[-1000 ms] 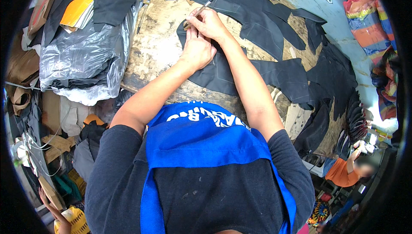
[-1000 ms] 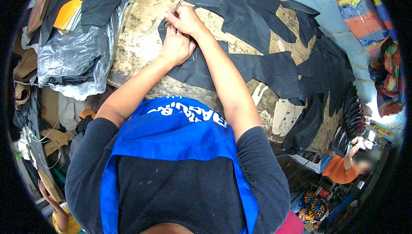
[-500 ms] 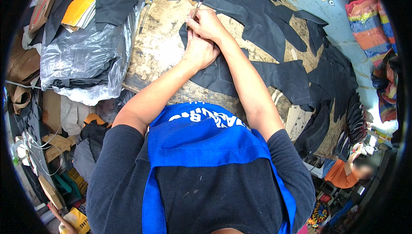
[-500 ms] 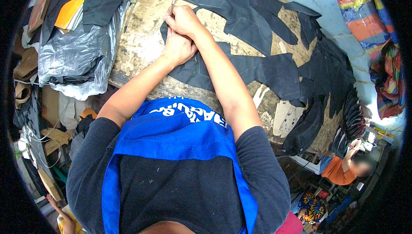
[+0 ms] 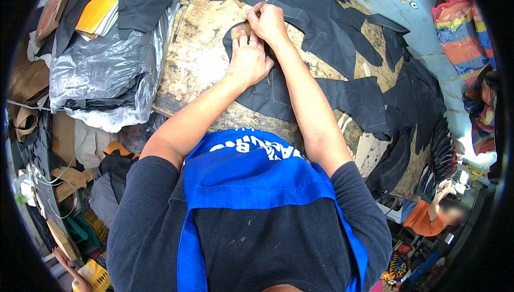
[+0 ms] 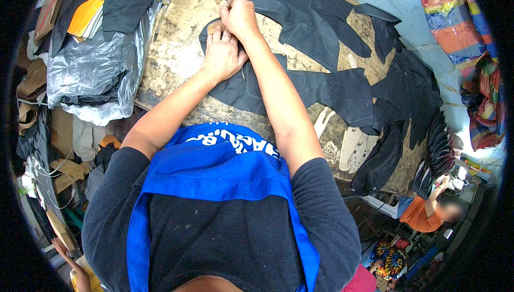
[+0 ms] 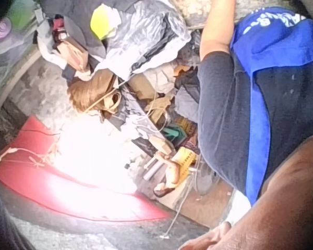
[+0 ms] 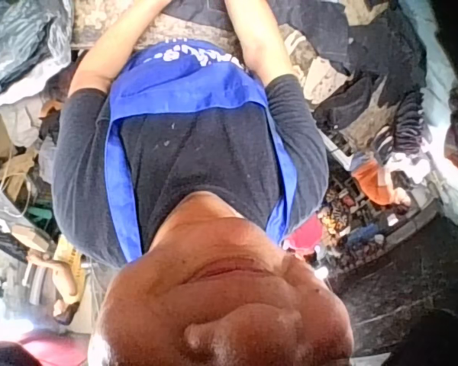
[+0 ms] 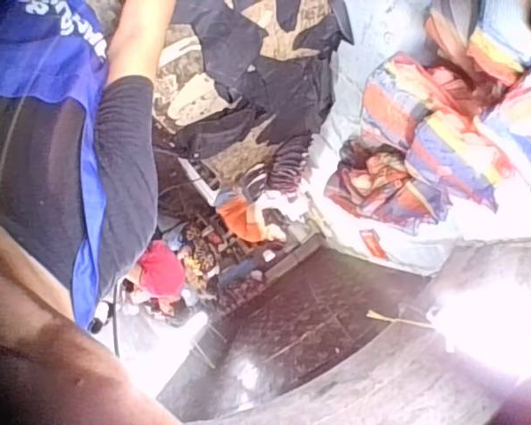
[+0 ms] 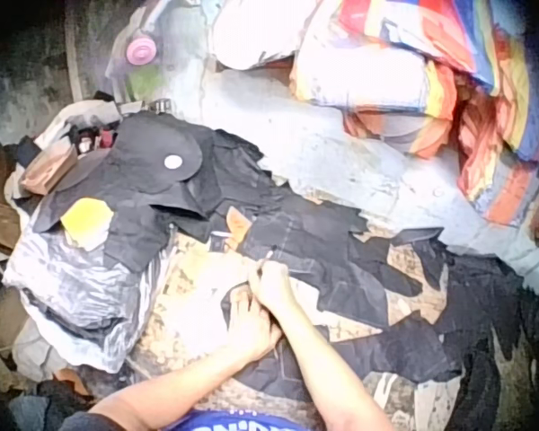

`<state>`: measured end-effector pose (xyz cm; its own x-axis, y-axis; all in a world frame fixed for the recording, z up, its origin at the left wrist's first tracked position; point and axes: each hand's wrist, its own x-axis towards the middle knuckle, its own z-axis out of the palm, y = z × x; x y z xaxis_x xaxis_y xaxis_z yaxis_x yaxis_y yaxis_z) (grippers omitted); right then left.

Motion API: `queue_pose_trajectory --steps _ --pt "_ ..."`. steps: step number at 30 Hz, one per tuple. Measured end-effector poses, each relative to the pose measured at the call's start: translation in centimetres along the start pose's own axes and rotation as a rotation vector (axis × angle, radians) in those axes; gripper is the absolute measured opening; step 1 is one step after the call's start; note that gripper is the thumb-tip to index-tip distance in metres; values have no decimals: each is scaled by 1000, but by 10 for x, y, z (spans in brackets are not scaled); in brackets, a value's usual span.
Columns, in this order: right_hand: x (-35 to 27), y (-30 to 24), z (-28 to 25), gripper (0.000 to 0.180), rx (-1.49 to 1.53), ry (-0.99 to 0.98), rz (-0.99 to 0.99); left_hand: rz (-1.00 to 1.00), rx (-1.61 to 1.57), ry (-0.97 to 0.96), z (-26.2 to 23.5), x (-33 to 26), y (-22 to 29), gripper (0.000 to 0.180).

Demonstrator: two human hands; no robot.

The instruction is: The person uses a white marker and various cardboard templates to trace outlines on a large piece of black fabric laid on a worktable. They repeatedly position templates, trace edges, and reposition the fabric to mark multiple sections.

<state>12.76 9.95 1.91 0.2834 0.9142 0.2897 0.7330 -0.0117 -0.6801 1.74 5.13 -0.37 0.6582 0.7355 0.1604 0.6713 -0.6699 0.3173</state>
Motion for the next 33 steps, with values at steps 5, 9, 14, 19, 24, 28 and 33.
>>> queue_pose_trajectory --steps 5,9,14,19,24,28,33 --pt "-3 4 -3 20 166 31 31 12 107 62 2 0 1 64" --pt "-7 6 -9 19 139 6 -42 3 93 62 -1 0 2 66" --pt "-22 9 -21 17 56 103 -100 21 120 33 -9 4 -1 67" --pt "-43 2 -26 15 -116 135 -152 43 68 50 -18 7 -5 66" --pt "-49 3 -37 17 -47 92 -83 85 -61 -58 -31 19 -24 64" --pt "-38 7 -24 20 243 56 12 110 -324 -104 -39 26 -56 102" --pt "-43 3 0 22 332 -81 69 -41 -861 -363 -47 30 -84 107"
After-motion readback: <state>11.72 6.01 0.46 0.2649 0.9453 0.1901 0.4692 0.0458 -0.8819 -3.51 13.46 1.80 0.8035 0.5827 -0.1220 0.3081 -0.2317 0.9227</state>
